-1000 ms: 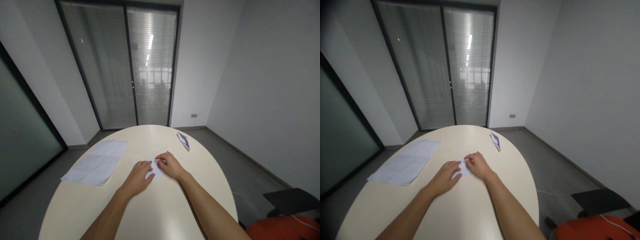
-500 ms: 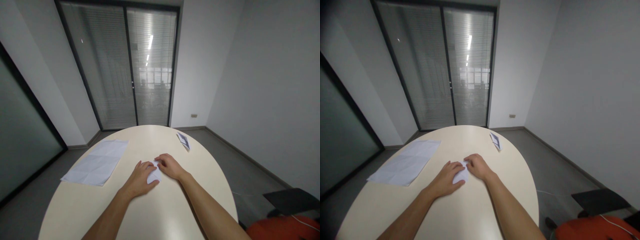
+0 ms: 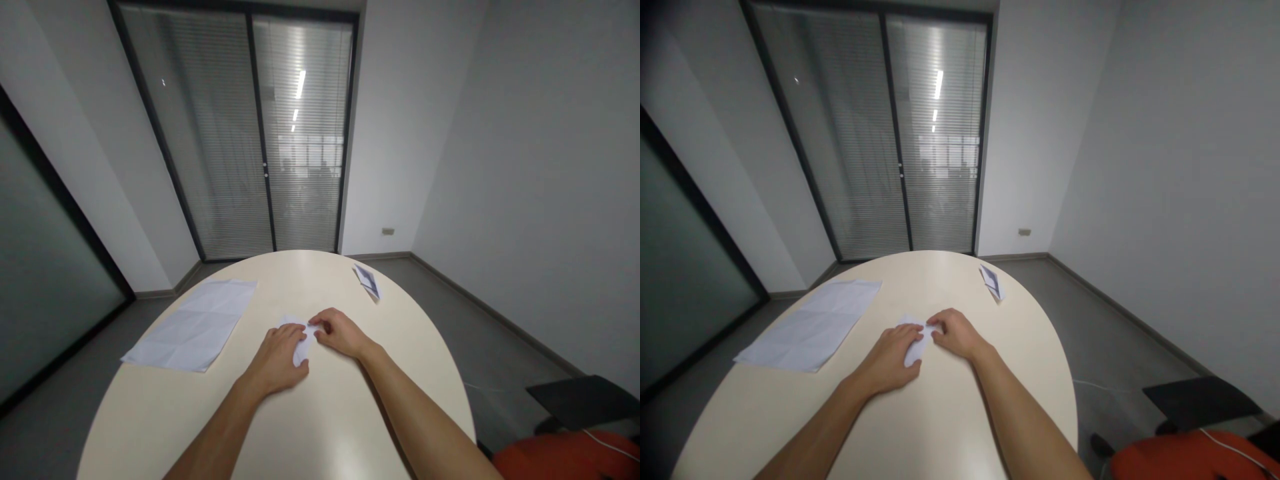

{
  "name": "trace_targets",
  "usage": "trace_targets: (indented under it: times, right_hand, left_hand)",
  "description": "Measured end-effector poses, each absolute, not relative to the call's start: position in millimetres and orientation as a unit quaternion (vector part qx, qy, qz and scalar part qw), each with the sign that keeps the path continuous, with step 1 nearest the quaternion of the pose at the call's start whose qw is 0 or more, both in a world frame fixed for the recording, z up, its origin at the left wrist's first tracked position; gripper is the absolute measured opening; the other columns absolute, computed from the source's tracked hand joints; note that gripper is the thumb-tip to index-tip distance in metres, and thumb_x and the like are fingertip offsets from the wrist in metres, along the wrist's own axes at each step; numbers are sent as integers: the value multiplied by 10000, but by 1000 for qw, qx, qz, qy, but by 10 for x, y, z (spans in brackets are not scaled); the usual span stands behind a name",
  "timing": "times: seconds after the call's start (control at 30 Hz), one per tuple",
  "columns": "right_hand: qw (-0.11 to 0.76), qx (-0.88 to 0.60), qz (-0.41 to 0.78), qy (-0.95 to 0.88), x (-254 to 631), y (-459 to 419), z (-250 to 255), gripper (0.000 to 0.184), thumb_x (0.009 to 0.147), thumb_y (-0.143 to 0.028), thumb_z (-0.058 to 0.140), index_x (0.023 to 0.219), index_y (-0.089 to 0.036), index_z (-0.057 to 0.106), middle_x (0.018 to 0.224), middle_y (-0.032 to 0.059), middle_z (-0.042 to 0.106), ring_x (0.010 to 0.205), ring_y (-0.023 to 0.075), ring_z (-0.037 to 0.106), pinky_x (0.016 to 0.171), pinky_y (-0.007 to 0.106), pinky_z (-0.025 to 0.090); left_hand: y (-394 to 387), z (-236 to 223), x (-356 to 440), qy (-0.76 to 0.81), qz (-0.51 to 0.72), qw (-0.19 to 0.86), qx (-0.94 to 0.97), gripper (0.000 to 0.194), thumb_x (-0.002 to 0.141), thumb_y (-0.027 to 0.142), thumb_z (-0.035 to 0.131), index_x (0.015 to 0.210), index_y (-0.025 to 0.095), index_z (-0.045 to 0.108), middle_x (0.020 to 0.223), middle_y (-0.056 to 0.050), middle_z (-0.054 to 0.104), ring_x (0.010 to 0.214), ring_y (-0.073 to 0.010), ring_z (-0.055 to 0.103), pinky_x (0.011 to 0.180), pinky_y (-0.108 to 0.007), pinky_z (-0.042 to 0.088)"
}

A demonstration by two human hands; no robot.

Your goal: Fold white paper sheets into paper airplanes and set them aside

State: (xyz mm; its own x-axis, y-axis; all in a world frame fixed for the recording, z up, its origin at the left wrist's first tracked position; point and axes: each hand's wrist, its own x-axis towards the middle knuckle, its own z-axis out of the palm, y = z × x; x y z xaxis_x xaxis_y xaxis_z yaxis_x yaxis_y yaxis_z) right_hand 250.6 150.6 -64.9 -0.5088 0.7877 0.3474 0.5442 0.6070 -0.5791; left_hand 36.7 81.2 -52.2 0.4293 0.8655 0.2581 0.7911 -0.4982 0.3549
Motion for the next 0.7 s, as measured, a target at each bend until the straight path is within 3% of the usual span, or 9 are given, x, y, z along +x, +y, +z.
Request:
trace_targets:
  times: [0.27, 0.7]
  right_hand:
    - [305, -364, 223, -851, 2488, 1470, -585, 266, 777, -140, 679, 1021, -200, 767, 953, 47, 761, 888, 198, 660, 858, 312, 490]
    - [297, -363, 240, -850, 2495, 1445, -563, 340, 779, -87, 614, 1048, -211, 781, 972, 39, 764, 806, 171, 654, 787, 282, 505]
  left_hand:
    - [907, -582, 330, 505, 227, 89, 828, 214, 903, 201, 544, 1071, 192, 676, 1239, -98, 696, 1195, -255, 596, 1041, -397, 468]
    - [892, -498, 312, 514, 190, 94, 831, 305, 891, 104, 507, 1145, 212, 635, 1125, -66, 735, 1058, -224, 686, 927, -323, 496]
